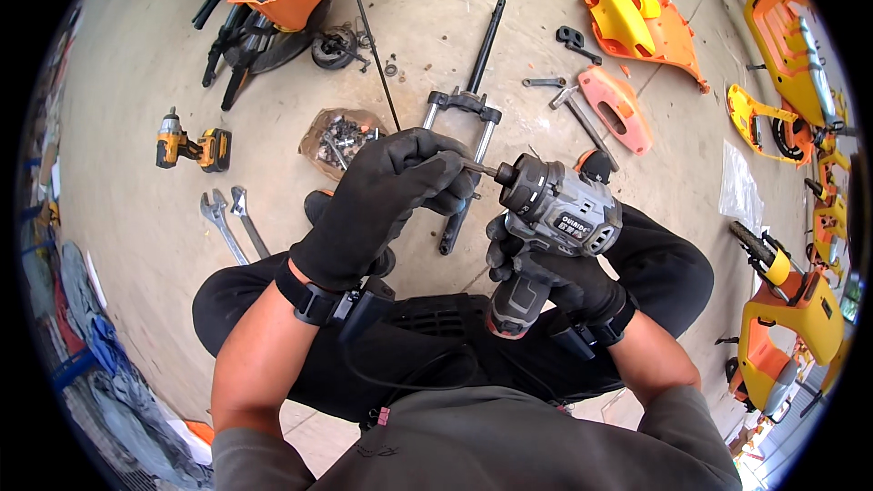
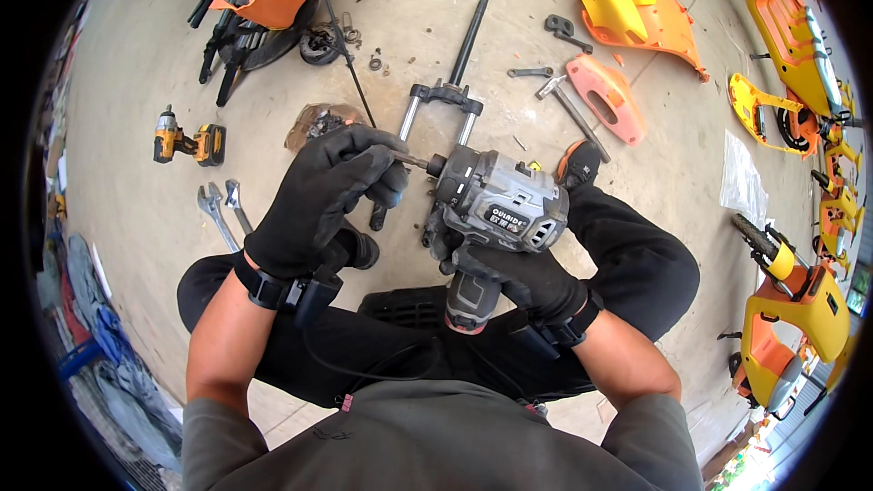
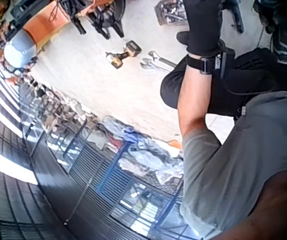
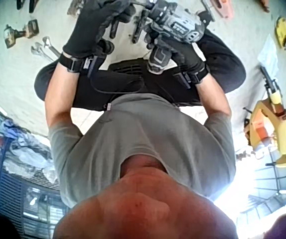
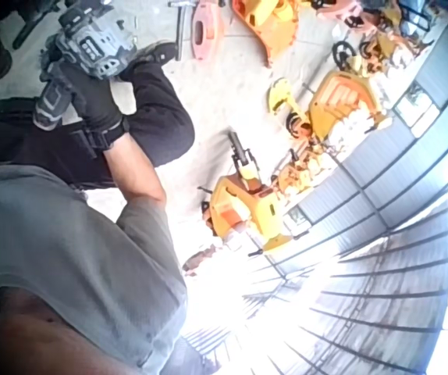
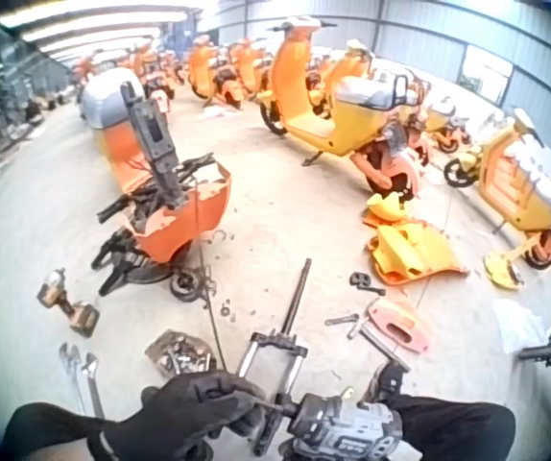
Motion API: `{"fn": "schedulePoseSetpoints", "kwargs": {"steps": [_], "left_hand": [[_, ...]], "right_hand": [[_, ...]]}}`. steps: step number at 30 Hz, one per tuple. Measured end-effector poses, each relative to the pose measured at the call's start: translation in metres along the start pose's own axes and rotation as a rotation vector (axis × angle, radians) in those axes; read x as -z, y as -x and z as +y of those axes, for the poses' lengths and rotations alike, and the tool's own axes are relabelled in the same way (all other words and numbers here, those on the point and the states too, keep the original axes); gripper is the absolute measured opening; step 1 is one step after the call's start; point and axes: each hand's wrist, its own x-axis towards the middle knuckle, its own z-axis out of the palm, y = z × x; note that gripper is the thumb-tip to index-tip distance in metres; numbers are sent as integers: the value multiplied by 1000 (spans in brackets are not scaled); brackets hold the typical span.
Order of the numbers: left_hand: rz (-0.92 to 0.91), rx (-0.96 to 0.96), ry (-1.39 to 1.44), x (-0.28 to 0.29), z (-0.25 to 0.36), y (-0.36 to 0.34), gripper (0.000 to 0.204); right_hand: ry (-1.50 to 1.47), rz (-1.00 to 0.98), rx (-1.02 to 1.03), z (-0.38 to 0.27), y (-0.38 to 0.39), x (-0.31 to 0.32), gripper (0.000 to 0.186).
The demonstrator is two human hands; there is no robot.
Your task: The person sits on the floor and uses an impact driver to remove and install bolts on a motorcycle front fork assembly and a yellow fairing panel, handling small hardware from a box on the floor.
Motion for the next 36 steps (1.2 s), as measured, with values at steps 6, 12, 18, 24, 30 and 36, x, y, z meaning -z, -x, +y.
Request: {"fn": "schedulePoseSetpoints", "kwargs": {"steps": [6,12,18,24,30,36], "left_hand": [[-13,-8,-18,0,2,1,31],[-15,-12,-54,2,1,2,29],[-50,-12,-76,5,-1,3,27],[-75,10,-153,7,2,4,27],[-100,8,-186,7,2,5,27],[-130,1,-175,4,4,7,25]], "right_hand": [[-12,-23,-26,-1,2,-1,55],[-19,-34,-27,-1,4,-4,55],[-12,-24,-75,4,6,6,54],[-21,-27,-88,7,7,8,56],[-14,-58,-66,5,9,10,65],[37,-145,4,7,11,18,50]]}}
